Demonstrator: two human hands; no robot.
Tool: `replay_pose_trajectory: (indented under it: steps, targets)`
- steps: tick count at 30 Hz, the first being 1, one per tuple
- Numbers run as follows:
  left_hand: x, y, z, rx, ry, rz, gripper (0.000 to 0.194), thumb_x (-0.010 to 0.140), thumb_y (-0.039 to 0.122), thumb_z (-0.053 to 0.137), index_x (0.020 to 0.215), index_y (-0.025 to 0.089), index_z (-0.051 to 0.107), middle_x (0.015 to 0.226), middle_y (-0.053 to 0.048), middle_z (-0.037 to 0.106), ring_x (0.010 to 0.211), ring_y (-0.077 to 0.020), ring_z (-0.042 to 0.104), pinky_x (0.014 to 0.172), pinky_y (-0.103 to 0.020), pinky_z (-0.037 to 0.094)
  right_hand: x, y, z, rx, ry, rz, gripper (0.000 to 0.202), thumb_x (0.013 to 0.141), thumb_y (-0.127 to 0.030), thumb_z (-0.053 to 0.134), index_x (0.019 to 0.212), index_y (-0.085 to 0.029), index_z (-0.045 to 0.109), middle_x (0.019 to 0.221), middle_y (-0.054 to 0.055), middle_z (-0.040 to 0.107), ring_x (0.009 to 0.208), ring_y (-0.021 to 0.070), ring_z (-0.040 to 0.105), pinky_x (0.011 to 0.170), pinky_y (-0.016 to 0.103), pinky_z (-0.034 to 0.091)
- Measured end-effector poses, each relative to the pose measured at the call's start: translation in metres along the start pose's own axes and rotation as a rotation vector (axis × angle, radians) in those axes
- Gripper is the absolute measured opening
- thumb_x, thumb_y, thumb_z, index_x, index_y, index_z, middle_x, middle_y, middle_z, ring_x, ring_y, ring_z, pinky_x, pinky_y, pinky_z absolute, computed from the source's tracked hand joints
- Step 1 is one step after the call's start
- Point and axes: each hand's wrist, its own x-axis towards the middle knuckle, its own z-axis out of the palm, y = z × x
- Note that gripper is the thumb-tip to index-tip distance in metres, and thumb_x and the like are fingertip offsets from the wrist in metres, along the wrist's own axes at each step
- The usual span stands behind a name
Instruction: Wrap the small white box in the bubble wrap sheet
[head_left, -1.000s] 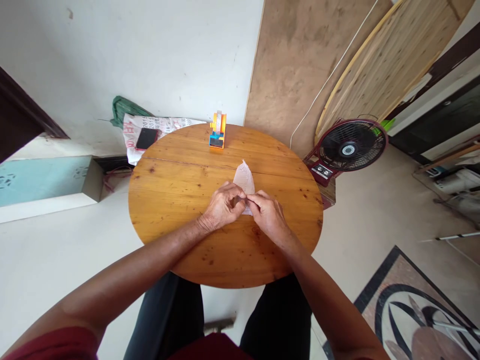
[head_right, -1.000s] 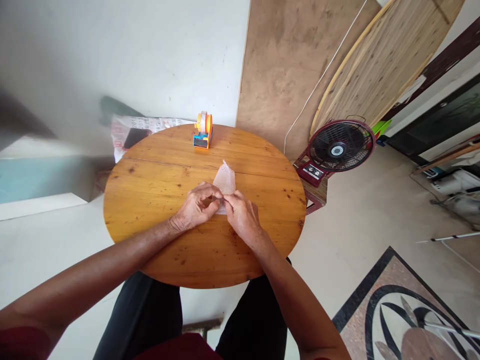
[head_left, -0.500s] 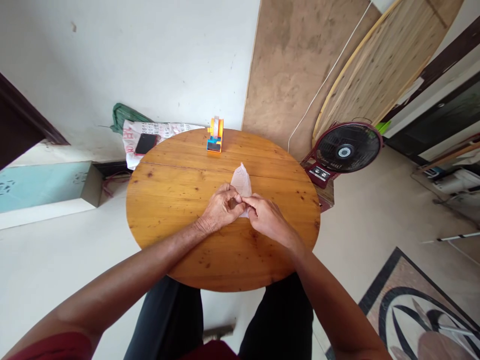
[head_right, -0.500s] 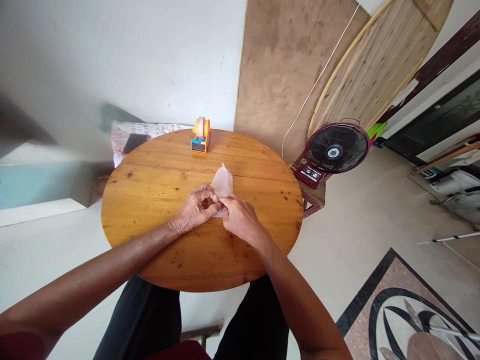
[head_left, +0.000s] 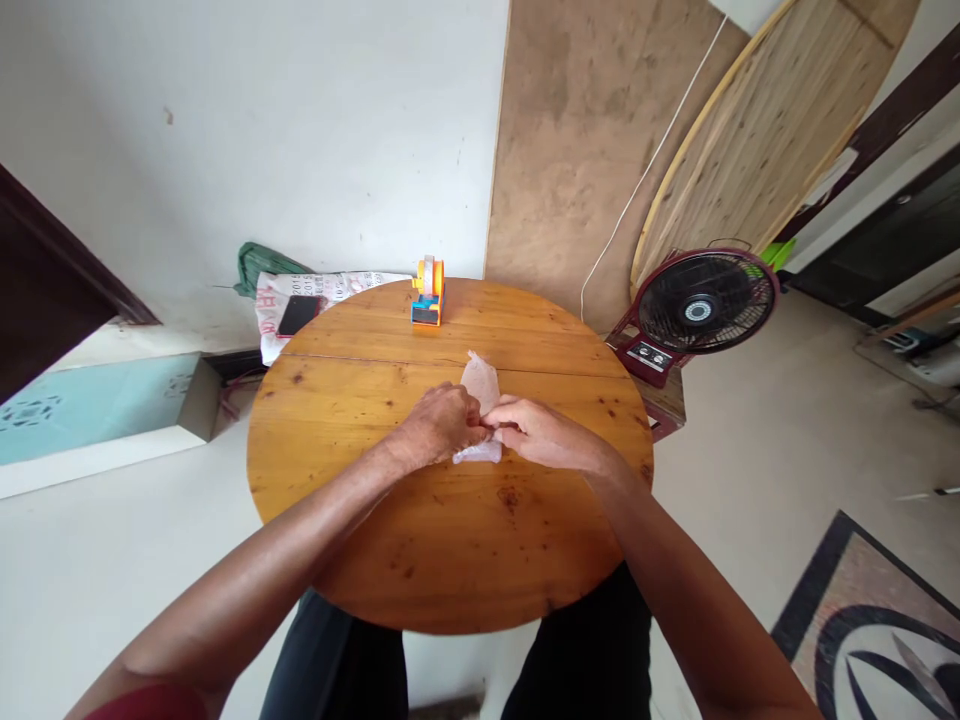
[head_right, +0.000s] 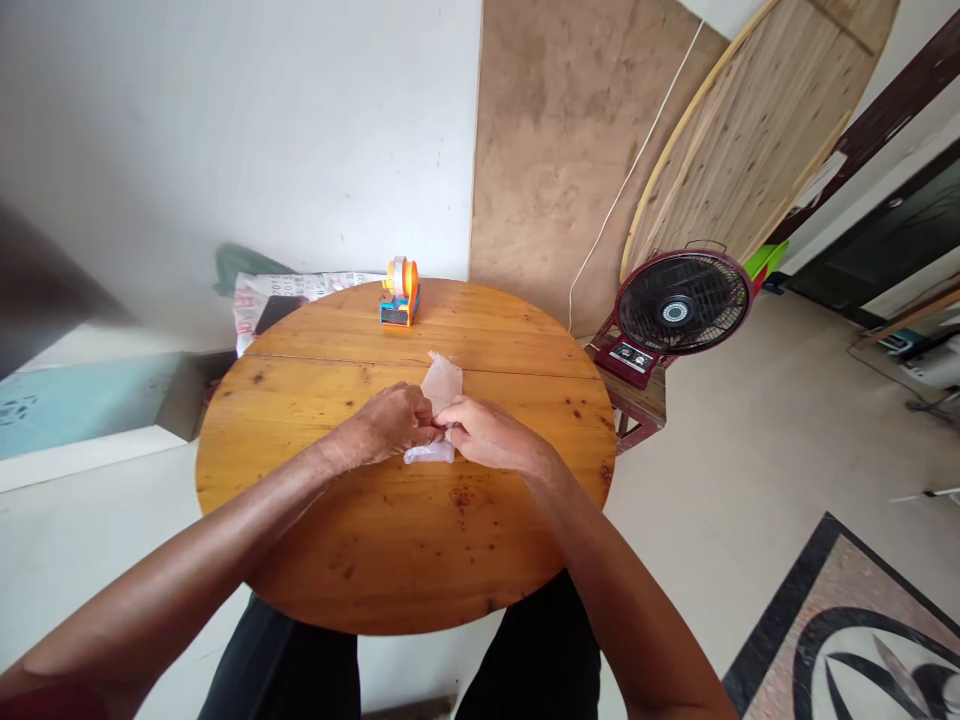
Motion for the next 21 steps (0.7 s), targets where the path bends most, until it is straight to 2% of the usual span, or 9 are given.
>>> replay_pose_trajectory:
  steps: [2, 4, 6, 8, 10, 13, 17, 21]
  targets:
    - [-0.002, -0.003, 0.002, -0.054, 0.015, 0.023, 0.017, 0.071, 0.027, 0.071, 0.056, 0.02, 0.065, 0.066, -0.003, 0.063, 0.07, -0.0197, 0.058, 0.057, -0.028, 0.04, -0.001, 0.01, 0.001, 0.029, 0.016, -0.002, 0.027, 0.085, -0.012, 0.045, 0.075, -0.019, 0.068, 0.085, 0.001, 0.064, 0.079, 0.0141, 0.058, 0.072, 0.024, 0.042]
    - [-0.004, -0.006, 0.006, -0.082, 0.039, 0.064, 0.015, 0.071, 0.026, 0.071, 0.058, 0.02, 0.065, 0.07, -0.003, 0.063, 0.072, -0.0196, 0.058, 0.06, -0.028, 0.042, 0.002, 0.019, 0.002, 0.04, 0.09, 0.036, 0.03, 0.086, -0.013, 0.043, 0.09, -0.021, 0.072, 0.089, 0.002, 0.067, 0.081, 0.0144, 0.059, 0.073, 0.024, 0.043]
    - [-0.007, -0.01, 0.009, -0.107, 0.049, 0.104, 0.016, 0.071, 0.028, 0.073, 0.061, 0.02, 0.064, 0.076, -0.004, 0.063, 0.077, -0.0205, 0.058, 0.065, -0.031, 0.045, 0.007, 0.026, 0.001, -0.014, 0.188, 0.067, 0.036, 0.087, -0.013, 0.042, 0.109, -0.022, 0.069, 0.095, 0.003, 0.068, 0.083, 0.0149, 0.06, 0.075, 0.026, 0.044]
    - [-0.008, -0.014, 0.012, -0.147, 0.06, 0.119, 0.016, 0.072, 0.029, 0.073, 0.065, 0.019, 0.062, 0.081, -0.004, 0.062, 0.08, -0.0211, 0.058, 0.068, -0.032, 0.047, 0.015, 0.029, 0.0, -0.124, 0.236, 0.052, 0.041, 0.087, -0.011, 0.042, 0.119, -0.024, 0.065, 0.101, 0.004, 0.067, 0.087, 0.0156, 0.06, 0.077, 0.027, 0.044]
    - [-0.009, -0.017, 0.014, -0.185, 0.094, 0.106, 0.017, 0.071, 0.03, 0.073, 0.074, 0.02, 0.06, 0.085, -0.005, 0.062, 0.082, -0.0216, 0.058, 0.069, -0.034, 0.049, 0.023, 0.028, 0.0, -0.242, 0.211, 0.027, 0.04, 0.085, -0.01, 0.043, 0.114, -0.025, 0.067, 0.104, 0.004, 0.065, 0.086, 0.0153, 0.058, 0.075, 0.026, 0.043]
    - [-0.008, -0.021, 0.02, -0.21, 0.148, 0.095, 0.029, 0.069, 0.032, 0.073, 0.091, 0.02, 0.057, 0.093, -0.007, 0.062, 0.087, -0.0242, 0.058, 0.072, -0.039, 0.052, 0.031, 0.029, 0.004, -0.384, 0.184, 0.036, 0.033, 0.083, -0.008, 0.043, 0.094, -0.024, 0.07, 0.105, 0.004, 0.059, 0.081, 0.0136, 0.055, 0.067, 0.024, 0.04]
    - [-0.008, -0.026, 0.028, -0.221, 0.154, 0.171, 0.052, 0.073, 0.035, 0.07, 0.118, 0.02, 0.051, 0.12, -0.013, 0.06, 0.107, -0.03, 0.057, 0.089, -0.049, 0.05, 0.031, 0.047, 0.01, -0.466, 0.296, 0.029, 0.032, 0.081, -0.006, 0.041, 0.089, -0.023, 0.067, 0.11, 0.004, 0.055, 0.085, 0.0152, 0.054, 0.068, 0.024, 0.04]
    - [-0.008, -0.028, 0.032, -0.183, 0.081, 0.208, 0.064, 0.078, 0.034, 0.066, 0.137, 0.022, 0.043, 0.143, -0.015, 0.048, 0.134, -0.0341, 0.042, 0.107, -0.055, 0.037, 0.028, 0.062, 0.012, -0.397, 0.385, -0.013, 0.03, 0.083, -0.009, 0.042, 0.092, -0.023, 0.066, 0.119, 0.005, 0.052, 0.079, 0.0134, 0.054, 0.072, 0.025, 0.042]
